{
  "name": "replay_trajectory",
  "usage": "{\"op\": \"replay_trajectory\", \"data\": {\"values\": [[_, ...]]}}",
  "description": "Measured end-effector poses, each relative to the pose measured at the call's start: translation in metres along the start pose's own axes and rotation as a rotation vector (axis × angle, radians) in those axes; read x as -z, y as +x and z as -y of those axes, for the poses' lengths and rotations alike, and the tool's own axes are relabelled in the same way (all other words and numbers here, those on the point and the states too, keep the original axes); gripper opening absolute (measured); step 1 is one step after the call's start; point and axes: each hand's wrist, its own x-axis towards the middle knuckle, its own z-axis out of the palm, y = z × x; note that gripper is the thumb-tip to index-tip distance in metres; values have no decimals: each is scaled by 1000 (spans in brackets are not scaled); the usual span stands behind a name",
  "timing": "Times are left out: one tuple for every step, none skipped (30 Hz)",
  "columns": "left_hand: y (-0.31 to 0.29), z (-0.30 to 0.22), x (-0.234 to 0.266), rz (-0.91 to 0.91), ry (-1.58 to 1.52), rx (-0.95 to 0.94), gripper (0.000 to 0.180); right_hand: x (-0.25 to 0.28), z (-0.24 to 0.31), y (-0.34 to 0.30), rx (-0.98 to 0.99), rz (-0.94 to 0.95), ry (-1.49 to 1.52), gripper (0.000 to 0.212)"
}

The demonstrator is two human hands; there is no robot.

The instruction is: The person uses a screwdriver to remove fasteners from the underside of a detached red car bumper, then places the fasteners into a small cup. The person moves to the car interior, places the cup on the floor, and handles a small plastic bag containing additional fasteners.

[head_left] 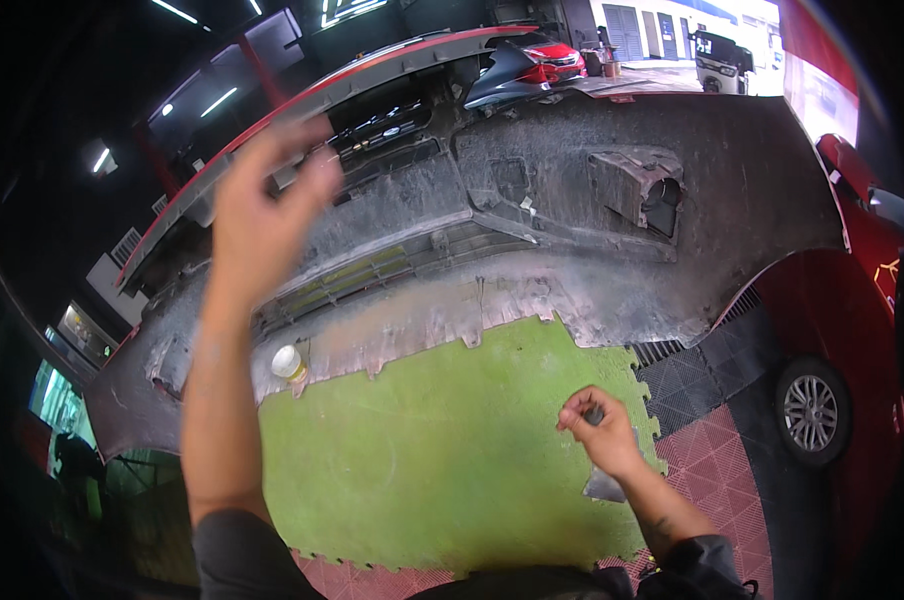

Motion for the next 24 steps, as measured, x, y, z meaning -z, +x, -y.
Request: {"op": "replay_trajectory", "data": {"values": [[47,26,12,-49,133,-93,49,-1,7,15,34,12,-7,15],[87,55,22,-67,235,-102,51,-7,17,28,17,-12,-3,16],[122,84,27,-57,370,-107,58,-13,28,42,-1,-35,-3,17],[147,105,26,45,451,-48,70,-15,38,55,-21,-71,-9,18],[163,117,26,149,541,13,82,-20,42,71,55,-78,0,23],[173,124,15,189,559,43,88,-21,52,84,111,-93,-49,23],[180,131,6,230,582,75,94,-24,63,99,167,-102,-98,24],[186,137,-2,273,606,109,101,-28,73,115,220,-109,-147,25],[187,147,-4,297,556,131,110,-35,83,132,229,-86,-121,29],[188,161,-5,286,495,149,110,-43,95,147,237,-64,-96,33],[189,177,-9,274,428,163,109,-52,109,160,268,-94,-56,35],[185,193,-9,264,373,189,108,-64,120,177,294,-110,-11,37],[182,203,-9,297,349,199,106,-70,127,197,265,-113,45,37],[182,208,-9,329,320,203,103,-73,135,218,240,-124,100,36],[184,210,-10,363,287,201,101,-77,146,239,259,-138,156,33],[185,209,-12,374,266,199,98,-81,158,260,280,-153,211,30],[184,207,-13,386,249,204,96,-88,167,283,324,-182,230,30],[183,206,-14,397,233,205,93,-95,178,304,372,-210,248,29],[180,207,-12,371,227,197,87,-105,186,322,415,-238,230,27],[179,205,-9,374,233,195,86,-113,195,338,462,-265,213,25],[177,203,-5,375,242,193,86,-120,201,353,509,-290,198,22],[177,201,-5,377,249,189,85,-123,207,366,553,-318,172,21],[176,207,-4,352,262,170,83,-131,211,379,593,-335,146,20],[176,211,-4,327,274,150,82,-137,213,389,634,-354,120,18]]}}
